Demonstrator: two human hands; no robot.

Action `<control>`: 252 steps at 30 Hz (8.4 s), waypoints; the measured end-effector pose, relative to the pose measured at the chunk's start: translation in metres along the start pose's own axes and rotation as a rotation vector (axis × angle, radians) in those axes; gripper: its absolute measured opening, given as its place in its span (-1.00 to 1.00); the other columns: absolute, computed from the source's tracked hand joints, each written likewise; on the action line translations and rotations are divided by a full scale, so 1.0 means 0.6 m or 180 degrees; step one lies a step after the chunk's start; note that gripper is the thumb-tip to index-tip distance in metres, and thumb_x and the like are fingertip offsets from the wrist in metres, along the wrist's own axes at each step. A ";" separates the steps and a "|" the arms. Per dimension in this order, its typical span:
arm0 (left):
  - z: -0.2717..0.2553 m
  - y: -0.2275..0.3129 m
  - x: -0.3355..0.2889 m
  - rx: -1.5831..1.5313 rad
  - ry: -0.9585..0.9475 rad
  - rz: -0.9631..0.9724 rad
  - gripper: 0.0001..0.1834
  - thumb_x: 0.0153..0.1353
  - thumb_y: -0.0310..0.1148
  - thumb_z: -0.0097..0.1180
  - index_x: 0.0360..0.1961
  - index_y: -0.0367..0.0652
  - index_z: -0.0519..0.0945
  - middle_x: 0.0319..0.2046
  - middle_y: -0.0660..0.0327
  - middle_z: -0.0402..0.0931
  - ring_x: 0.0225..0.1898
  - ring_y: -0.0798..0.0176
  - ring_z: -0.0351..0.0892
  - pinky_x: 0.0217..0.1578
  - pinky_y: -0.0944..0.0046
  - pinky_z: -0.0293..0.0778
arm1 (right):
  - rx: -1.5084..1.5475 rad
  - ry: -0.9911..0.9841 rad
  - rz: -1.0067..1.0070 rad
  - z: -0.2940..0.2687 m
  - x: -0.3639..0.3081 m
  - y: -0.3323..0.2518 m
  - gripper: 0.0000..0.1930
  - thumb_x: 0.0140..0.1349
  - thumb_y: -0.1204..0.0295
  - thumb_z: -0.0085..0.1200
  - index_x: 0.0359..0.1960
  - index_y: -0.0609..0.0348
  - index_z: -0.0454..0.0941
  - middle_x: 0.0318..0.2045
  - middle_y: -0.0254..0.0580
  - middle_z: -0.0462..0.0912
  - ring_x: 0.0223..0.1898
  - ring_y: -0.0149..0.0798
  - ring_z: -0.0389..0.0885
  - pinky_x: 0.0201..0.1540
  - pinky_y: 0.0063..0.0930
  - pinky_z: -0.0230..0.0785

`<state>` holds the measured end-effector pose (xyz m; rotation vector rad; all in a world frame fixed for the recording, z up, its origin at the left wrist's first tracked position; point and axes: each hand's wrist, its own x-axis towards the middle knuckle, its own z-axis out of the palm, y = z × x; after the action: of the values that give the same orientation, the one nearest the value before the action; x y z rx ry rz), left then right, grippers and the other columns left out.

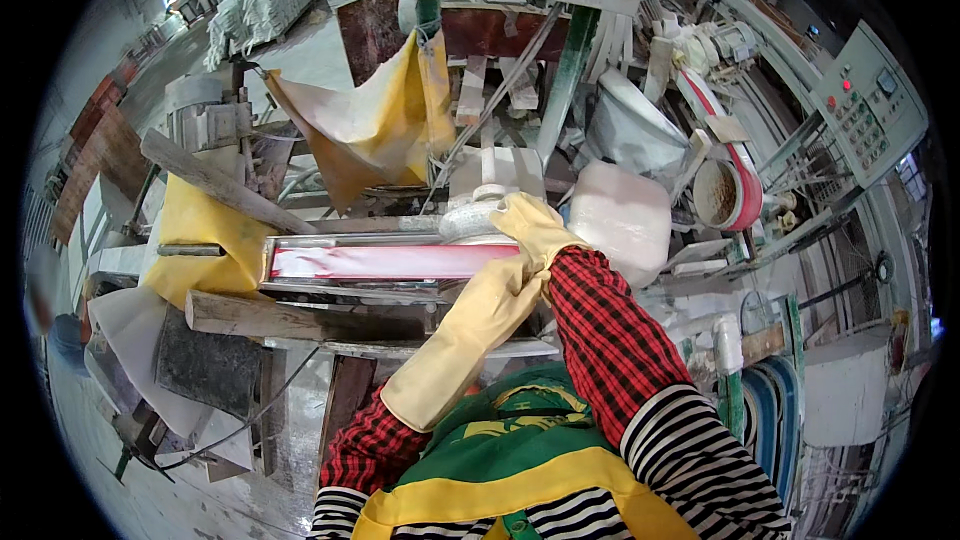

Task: The person puts on protective gloves and operates a control panel in a factory. They then repeatedly pick up rectangular sheets from a pile and place them onto a moving conveyor belt.

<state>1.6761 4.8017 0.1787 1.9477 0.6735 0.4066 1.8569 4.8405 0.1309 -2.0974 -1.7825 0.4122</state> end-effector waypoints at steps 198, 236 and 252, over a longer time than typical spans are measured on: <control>1.084 0.215 -0.140 -0.3099 0.8043 -0.4389 -0.58 0.47 -0.24 0.12 0.15 -0.37 0.60 -0.03 0.08 0.71 0.08 0.26 0.63 0.20 0.29 0.41 | 0.0158 -0.3490 -0.3868 0.147 -0.065 0.062 -0.65 0.46 0.34 0.03 0.11 0.33 0.64 0.06 -0.02 0.71 0.17 -0.19 0.61 0.31 -0.39 0.32; 0.935 0.078 -0.344 -0.2818 0.4827 -0.4128 -0.55 0.48 -0.09 0.05 0.04 -0.32 0.64 -0.15 0.21 0.66 -0.06 0.30 0.56 0.00 0.27 0.44 | -0.0787 -0.0828 -0.3030 0.116 -0.023 0.248 -0.23 0.31 0.02 0.02 0.35 0.44 0.27 0.35 0.28 0.36 0.40 0.16 0.31 0.47 -0.11 0.11; 1.075 0.105 -0.235 -0.3260 0.6510 -0.4387 -0.48 0.43 -0.06 0.06 0.11 -0.34 0.59 -0.09 0.08 0.72 -0.16 0.31 0.64 -0.13 0.32 0.49 | -0.0029 -0.0955 -0.2425 0.077 0.056 0.163 -0.57 0.29 0.05 0.07 0.07 -0.04 0.68 -0.13 0.03 0.76 0.00 0.11 0.70 0.09 -0.10 0.51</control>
<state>1.9353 4.2369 -0.0537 -0.6988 2.0677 1.3116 1.9286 4.8636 0.0463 -1.2442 -2.5665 0.5048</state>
